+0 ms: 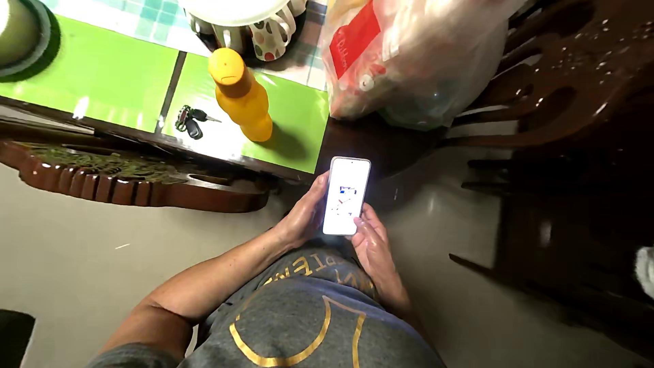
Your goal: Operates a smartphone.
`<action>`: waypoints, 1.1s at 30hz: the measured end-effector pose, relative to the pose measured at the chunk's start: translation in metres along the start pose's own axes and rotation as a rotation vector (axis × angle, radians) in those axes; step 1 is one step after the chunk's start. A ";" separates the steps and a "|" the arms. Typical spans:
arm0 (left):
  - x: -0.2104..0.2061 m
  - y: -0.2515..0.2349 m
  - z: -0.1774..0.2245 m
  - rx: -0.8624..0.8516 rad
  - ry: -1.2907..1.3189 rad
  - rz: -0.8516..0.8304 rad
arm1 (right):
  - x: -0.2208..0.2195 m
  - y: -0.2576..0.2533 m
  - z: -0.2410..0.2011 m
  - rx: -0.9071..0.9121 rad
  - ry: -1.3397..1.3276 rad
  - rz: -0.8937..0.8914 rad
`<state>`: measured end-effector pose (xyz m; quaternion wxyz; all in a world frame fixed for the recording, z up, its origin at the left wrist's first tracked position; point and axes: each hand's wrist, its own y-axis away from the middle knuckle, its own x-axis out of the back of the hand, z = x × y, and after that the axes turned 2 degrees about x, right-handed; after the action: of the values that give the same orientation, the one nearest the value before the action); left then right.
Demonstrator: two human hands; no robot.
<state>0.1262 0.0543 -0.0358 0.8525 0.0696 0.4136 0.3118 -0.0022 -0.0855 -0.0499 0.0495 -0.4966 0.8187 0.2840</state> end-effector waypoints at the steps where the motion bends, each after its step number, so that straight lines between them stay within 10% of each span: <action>1: -0.001 -0.005 -0.001 -0.002 0.014 0.030 | 0.006 -0.007 -0.003 -0.030 -0.043 -0.051; 13: -0.024 -0.054 0.005 -0.092 0.156 0.392 | 0.058 -0.095 -0.038 -0.218 -0.081 -0.580; 33: -0.022 -0.076 -0.023 -0.227 0.355 0.662 | 0.071 -0.158 -0.008 -0.340 -0.039 -0.716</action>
<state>0.1346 -0.0227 -0.0649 0.6232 0.0495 0.4729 0.6210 0.0965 -0.1998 -0.1350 0.0781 -0.7462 0.5342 0.3896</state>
